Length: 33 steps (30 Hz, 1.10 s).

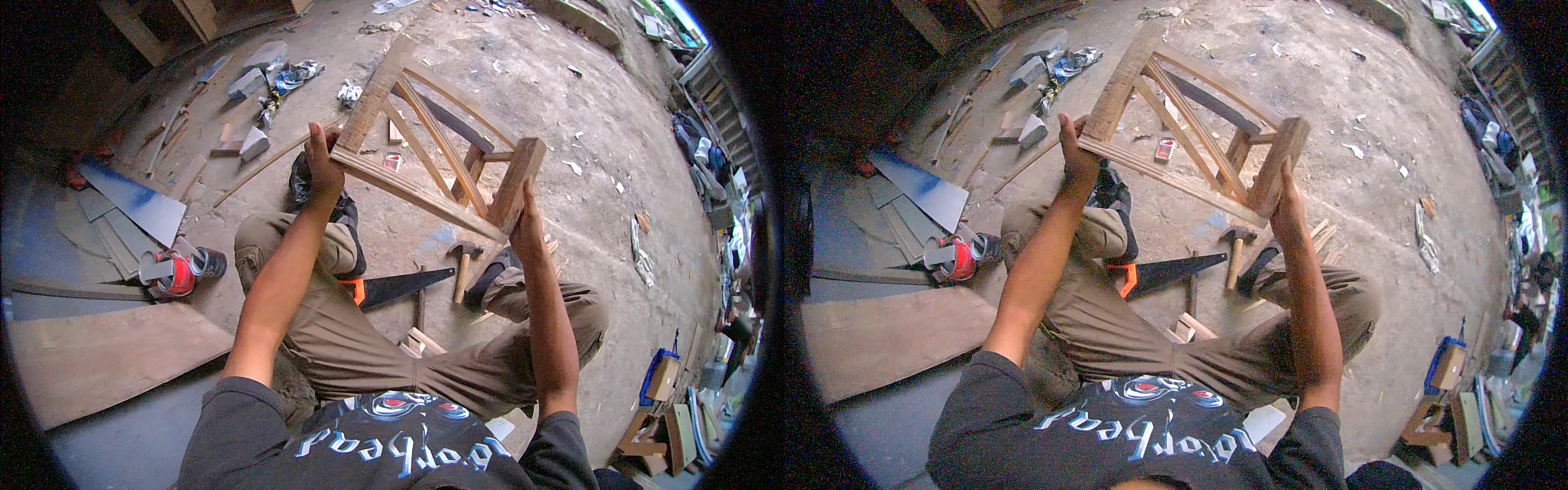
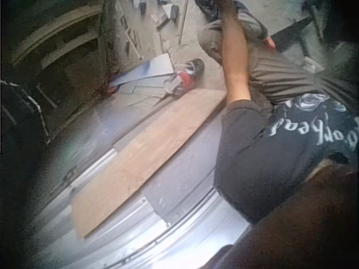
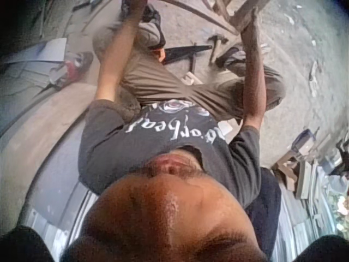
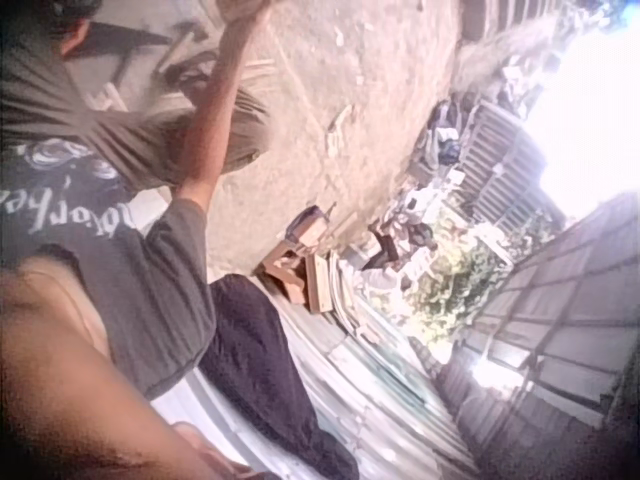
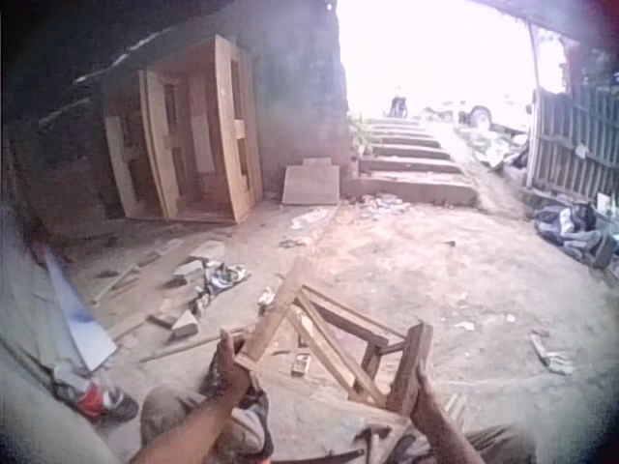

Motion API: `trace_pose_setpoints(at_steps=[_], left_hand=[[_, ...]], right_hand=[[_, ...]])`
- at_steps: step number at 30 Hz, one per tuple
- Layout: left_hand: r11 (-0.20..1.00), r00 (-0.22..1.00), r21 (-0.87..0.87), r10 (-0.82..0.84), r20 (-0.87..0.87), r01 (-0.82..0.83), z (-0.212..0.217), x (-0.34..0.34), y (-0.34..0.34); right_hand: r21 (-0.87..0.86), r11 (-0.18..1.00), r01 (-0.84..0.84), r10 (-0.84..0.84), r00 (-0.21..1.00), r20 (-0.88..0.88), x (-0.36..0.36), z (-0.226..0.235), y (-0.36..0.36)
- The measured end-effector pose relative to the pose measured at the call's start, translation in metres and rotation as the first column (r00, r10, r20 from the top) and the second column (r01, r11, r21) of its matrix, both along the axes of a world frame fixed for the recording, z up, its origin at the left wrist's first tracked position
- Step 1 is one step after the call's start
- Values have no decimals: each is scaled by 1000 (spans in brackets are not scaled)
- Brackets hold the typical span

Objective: The person assembles a small wooden stool by fitting a rectangular frame and a flat wooden seat together. They use a hammer to drive nails into the frame and seat to secure the components.

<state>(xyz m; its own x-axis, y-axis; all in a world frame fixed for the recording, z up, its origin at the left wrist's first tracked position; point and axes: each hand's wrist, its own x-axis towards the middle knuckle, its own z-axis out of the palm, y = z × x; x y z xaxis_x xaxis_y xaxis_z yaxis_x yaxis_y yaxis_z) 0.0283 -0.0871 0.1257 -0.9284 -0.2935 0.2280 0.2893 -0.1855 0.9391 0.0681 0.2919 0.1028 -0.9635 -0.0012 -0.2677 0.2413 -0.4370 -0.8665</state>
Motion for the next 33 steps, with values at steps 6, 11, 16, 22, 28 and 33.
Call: trace_pose_setpoints(at_steps=[6,11,16,22,28,33], left_hand=[[985,985,97,128,116,-139,-8,4,8],[875,952,-377,296,-76,-302,41,-12,30],[661,882,-626,461,-97,-415,0,-64,0],[954,622,-296,205,756,44,-154,-58,-11],[962,833,150,-271,482,226,-72,-35,72],[996,906,15,-88,413,90,-4,-17,86]], right_hand=[[80,978,193,-202,971,126,5,8,-27],[-85,964,254,-222,936,272,17,-30,-40],[-194,965,179,-88,911,403,14,-14,-31],[-374,905,202,-79,944,320,8,-14,-25],[-413,906,88,11,973,230,-6,-56,10],[-346,937,-51,132,968,214,15,-76,-11]])
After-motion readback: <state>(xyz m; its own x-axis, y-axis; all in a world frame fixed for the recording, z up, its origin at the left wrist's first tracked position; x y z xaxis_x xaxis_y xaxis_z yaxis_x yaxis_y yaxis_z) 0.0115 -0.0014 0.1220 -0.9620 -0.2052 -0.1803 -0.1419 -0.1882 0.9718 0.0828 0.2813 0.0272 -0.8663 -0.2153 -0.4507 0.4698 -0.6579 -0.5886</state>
